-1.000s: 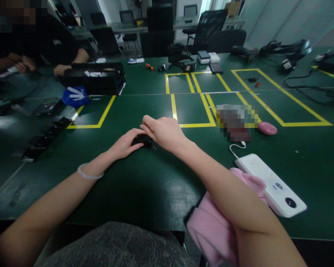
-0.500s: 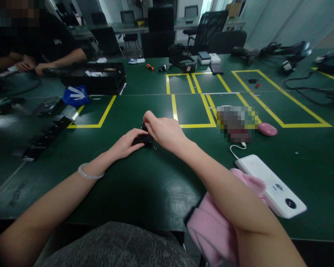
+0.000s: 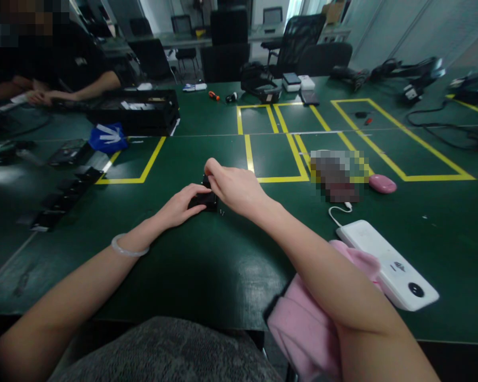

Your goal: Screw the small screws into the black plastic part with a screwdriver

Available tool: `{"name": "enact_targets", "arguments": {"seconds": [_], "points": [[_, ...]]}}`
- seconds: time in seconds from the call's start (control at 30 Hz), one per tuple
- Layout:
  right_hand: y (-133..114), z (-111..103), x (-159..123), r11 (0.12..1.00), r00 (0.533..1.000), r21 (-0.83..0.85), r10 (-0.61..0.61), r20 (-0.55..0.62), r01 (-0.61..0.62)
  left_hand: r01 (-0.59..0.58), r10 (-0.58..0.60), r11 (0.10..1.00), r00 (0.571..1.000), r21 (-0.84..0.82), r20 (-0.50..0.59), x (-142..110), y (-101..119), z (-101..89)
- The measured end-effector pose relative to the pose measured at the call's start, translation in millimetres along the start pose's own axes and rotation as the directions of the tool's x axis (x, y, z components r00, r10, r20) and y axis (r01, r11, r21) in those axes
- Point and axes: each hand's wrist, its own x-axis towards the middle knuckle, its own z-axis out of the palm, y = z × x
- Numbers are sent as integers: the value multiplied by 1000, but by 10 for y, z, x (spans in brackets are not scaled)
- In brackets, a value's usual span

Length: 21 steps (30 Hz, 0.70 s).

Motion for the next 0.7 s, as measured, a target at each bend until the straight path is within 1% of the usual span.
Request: {"name": "enact_targets", "arguments": {"seconds": [0.17, 0.33, 0.53, 0.7], "points": [[-9, -13, 5, 997, 999, -67, 36, 28, -34, 4, -4, 1000, 1000, 2, 8, -2, 5, -5], [-8, -8, -2, 1000, 1000, -6, -3, 7, 3, 13, -13, 1000, 1000, 2, 16, 0, 11, -10], [-14, -23, 2, 998, 999, -64, 11, 31, -9, 13, -13, 1000, 1000, 0, 9, 1, -1, 1], [-6, -16, -5, 1000, 1000, -5, -16, 5, 16, 1, -1, 1000, 1000, 6, 12, 0, 4, -1]]}}
